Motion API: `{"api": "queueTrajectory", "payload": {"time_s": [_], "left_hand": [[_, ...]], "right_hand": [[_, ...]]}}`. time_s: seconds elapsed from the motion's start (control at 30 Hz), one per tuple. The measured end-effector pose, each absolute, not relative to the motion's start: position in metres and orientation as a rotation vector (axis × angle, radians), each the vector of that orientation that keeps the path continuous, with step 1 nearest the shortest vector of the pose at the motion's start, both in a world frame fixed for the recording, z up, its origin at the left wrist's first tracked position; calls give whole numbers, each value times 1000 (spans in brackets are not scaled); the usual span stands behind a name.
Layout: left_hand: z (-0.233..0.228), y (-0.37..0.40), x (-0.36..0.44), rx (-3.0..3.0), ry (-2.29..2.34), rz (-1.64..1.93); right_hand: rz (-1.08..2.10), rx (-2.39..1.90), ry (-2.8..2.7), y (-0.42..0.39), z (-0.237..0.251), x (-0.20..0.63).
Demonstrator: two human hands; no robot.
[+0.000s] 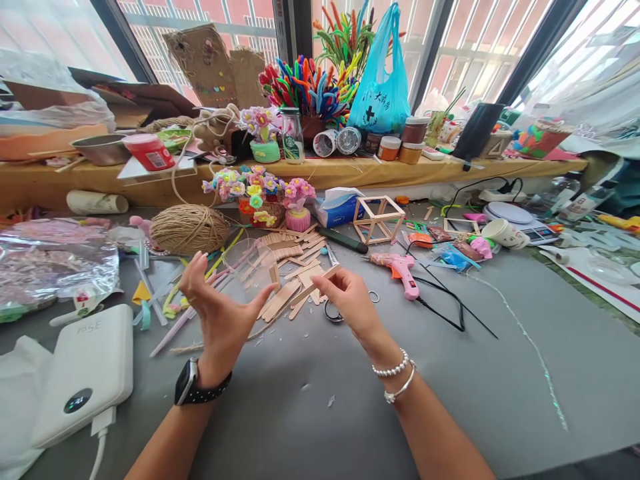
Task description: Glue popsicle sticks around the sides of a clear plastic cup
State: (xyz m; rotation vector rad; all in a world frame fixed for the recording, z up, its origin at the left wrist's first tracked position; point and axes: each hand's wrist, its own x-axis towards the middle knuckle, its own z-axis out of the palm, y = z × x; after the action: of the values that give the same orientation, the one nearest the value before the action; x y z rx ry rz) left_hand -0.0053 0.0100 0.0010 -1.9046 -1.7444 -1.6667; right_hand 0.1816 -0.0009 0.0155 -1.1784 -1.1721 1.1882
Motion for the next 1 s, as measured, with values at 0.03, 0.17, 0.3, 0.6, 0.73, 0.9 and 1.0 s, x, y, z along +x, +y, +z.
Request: {"api": "queueTrajectory", "payload": {"time_s": [0.03, 0.17, 0.3, 0.6, 0.73, 0.9, 1.0], "left_hand": [[-2, 13, -6, -1960, -1811, -1624], [-14, 22, -7, -2247, -2105, -1636], [-13, 25, -9, -2235, -2253, -1828], [10, 15, -3, -2513, -2594, -2474], [14, 7, 4, -2594, -2653, -2487], [13, 6, 10, -2585, -2701, -2549], [10, 5, 12, -2537, -2756, -2616]], "right_hand": [[1194, -1161, -1162, -1, 16, 181], [1200, -1136, -1103, -1, 19, 181], [1219, -1130, -1087, -1, 20, 182], [1143, -1073, -1084, 0, 18, 184], [1137, -1080, -1100, -1, 18, 185], [1219, -983, -1208, -2, 21, 183], [1228, -996, -1327, -7, 23, 179]]}}
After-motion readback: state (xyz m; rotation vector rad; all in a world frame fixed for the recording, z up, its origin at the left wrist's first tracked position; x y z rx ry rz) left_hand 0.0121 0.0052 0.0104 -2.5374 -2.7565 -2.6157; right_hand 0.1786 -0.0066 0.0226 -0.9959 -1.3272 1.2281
